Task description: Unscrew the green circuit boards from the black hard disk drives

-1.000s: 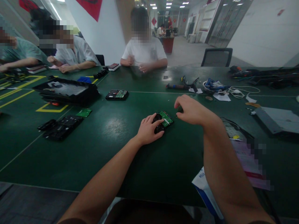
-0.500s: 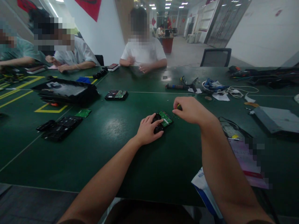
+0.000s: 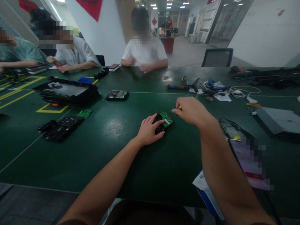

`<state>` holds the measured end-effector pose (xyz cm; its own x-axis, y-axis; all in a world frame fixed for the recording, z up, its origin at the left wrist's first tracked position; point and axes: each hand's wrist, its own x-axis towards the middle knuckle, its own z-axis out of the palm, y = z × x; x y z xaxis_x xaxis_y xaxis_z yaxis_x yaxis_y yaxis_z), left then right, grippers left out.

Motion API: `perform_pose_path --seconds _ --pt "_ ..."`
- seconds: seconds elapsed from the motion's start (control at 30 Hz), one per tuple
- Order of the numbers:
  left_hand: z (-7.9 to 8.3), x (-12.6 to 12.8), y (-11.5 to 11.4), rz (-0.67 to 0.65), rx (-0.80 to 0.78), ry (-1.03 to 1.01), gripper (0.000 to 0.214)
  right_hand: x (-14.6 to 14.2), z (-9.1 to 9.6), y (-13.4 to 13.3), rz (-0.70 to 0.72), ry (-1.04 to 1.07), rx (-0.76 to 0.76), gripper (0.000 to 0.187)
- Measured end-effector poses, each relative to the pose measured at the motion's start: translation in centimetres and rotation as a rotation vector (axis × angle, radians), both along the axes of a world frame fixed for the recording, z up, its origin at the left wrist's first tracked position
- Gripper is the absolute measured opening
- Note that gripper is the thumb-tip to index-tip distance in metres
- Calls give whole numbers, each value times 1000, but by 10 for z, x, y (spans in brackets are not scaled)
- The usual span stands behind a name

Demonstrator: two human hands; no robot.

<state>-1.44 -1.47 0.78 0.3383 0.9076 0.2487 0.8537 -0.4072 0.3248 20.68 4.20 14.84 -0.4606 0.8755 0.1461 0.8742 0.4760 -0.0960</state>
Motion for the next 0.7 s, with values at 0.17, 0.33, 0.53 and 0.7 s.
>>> perform_pose_path --seconds 0.17,0.33,0.53,0.7 --pt "1 0 -1 -4 6 4 61 1 -4 -2 134 61 1 15" --pt "0 0 0 4 -4 4 62 4 -2 0 136 47 9 8" --pt "0 -1 0 0 -1 3 62 -1 -1 0 -91 -42 33 27" --pt "1 -1 -1 -8 -4 -1 61 3 -2 0 124 50 -7 16"
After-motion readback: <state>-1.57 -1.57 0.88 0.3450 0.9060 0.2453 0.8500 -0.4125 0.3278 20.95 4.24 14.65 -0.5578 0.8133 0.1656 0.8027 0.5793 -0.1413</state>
